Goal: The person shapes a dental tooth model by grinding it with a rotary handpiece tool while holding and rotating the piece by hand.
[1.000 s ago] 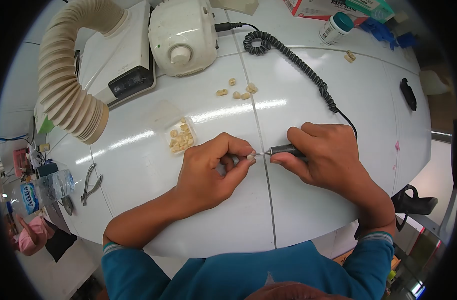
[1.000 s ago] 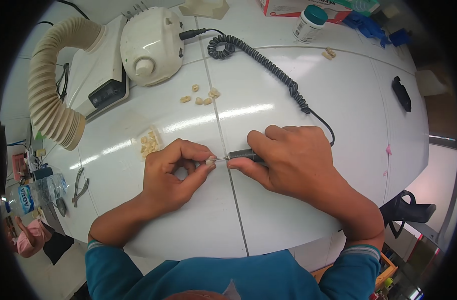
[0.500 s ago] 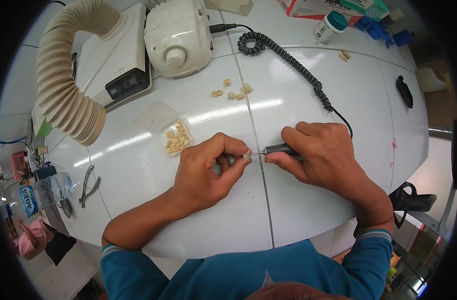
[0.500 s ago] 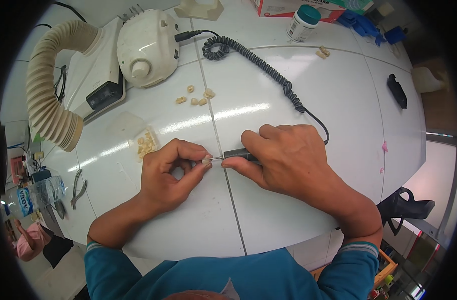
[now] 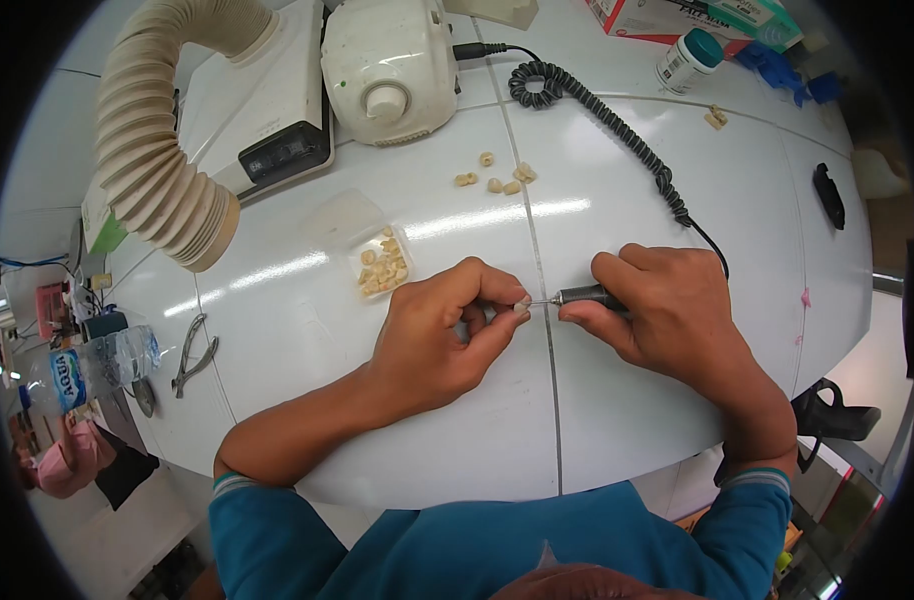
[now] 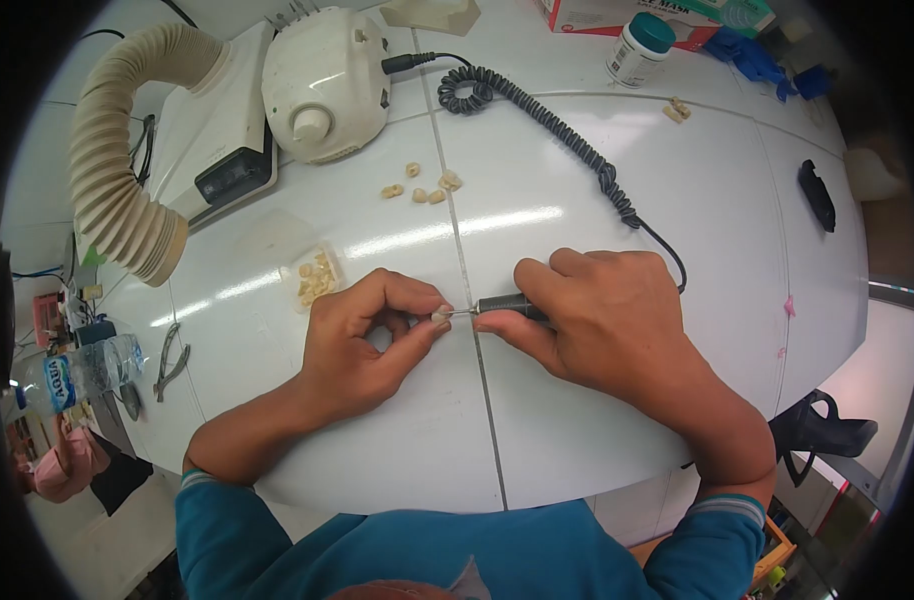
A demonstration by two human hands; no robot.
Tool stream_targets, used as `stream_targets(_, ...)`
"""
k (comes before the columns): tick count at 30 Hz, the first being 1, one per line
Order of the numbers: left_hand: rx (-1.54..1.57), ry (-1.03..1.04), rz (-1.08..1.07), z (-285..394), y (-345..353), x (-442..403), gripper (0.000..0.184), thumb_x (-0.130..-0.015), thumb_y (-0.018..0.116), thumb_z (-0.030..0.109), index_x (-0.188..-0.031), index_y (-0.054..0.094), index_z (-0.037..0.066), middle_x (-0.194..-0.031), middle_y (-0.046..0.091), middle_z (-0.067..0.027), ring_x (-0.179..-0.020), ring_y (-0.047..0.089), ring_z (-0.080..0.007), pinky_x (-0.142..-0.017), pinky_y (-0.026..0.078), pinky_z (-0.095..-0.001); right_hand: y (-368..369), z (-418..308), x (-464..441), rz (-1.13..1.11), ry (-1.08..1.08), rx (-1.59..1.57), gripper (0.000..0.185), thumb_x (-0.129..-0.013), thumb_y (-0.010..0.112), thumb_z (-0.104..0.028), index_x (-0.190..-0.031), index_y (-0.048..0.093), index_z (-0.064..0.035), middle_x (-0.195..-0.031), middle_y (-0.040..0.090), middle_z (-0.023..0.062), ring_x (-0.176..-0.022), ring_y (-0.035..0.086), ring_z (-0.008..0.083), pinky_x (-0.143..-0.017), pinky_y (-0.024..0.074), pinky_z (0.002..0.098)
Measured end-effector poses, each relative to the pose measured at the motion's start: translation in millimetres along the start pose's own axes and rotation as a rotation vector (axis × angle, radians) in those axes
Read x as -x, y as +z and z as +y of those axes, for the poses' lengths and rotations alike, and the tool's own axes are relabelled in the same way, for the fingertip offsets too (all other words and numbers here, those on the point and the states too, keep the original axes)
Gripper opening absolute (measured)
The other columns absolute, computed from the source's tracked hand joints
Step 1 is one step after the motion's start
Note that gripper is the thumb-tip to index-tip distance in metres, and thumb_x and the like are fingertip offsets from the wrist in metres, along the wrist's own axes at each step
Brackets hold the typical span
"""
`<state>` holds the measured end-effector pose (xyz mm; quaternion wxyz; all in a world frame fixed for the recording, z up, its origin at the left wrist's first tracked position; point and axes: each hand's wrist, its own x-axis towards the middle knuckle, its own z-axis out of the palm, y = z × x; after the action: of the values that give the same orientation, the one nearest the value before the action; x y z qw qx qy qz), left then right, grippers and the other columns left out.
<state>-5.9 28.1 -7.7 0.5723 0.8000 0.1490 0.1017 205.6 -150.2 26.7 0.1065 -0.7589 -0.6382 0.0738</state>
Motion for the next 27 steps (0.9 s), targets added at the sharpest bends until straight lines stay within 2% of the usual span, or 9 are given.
stream_targets(13, -0.058, 0.009, 0.005, 3.4, 1.2, -1.3, 0.017, -0.096, 0.081, -0.004, -0.110, 0.073, -0.002, -0.110, 0.082, -0.0120, -0.084, 0.075, -0.0115, -0.070, 0.058, -0.0243, 2.4, -1.0, 1.3, 0.027, -0.008, -0.014, 0.055, -0.099, 0.076, -0.062, -0.082, 0.070, -0.0105, -0.062, 0.062, 0.0048, -0.052, 0.066, 0.0274, -0.048, 0.0445, 0.0422)
stream_targets(16, -0.017, 0.047, 0.054, 1.0, 5.0, -1.8, 0.013, -0.098, 0.082, 0.002, -0.108, 0.073, 0.001, -0.100, 0.081, -0.0083, -0.068, 0.069, -0.0106, -0.060, 0.053, -0.0260, 0.7, -0.9, 0.9, 0.009, -0.001, -0.011, 0.055, -0.100, 0.076, -0.062, -0.082, 0.070, -0.0107, -0.062, 0.063, 0.0050, -0.052, 0.066, 0.0274, -0.047, 0.0444, 0.0423)
stream_targets(27, -0.011, 0.045, 0.051, 1.5, 4.4, -2.1, 0.013, -0.098, 0.082, 0.002, -0.108, 0.073, 0.000, -0.100, 0.081, -0.0082, -0.070, 0.069, -0.0099, -0.060, 0.054, -0.0255, 0.8, -2.0, -0.2, 0.003, -0.001, -0.013, 0.055, -0.100, 0.076, -0.062, -0.081, 0.070, -0.0103, -0.061, 0.063, 0.0053, -0.052, 0.066, 0.0267, -0.047, 0.0447, 0.0421)
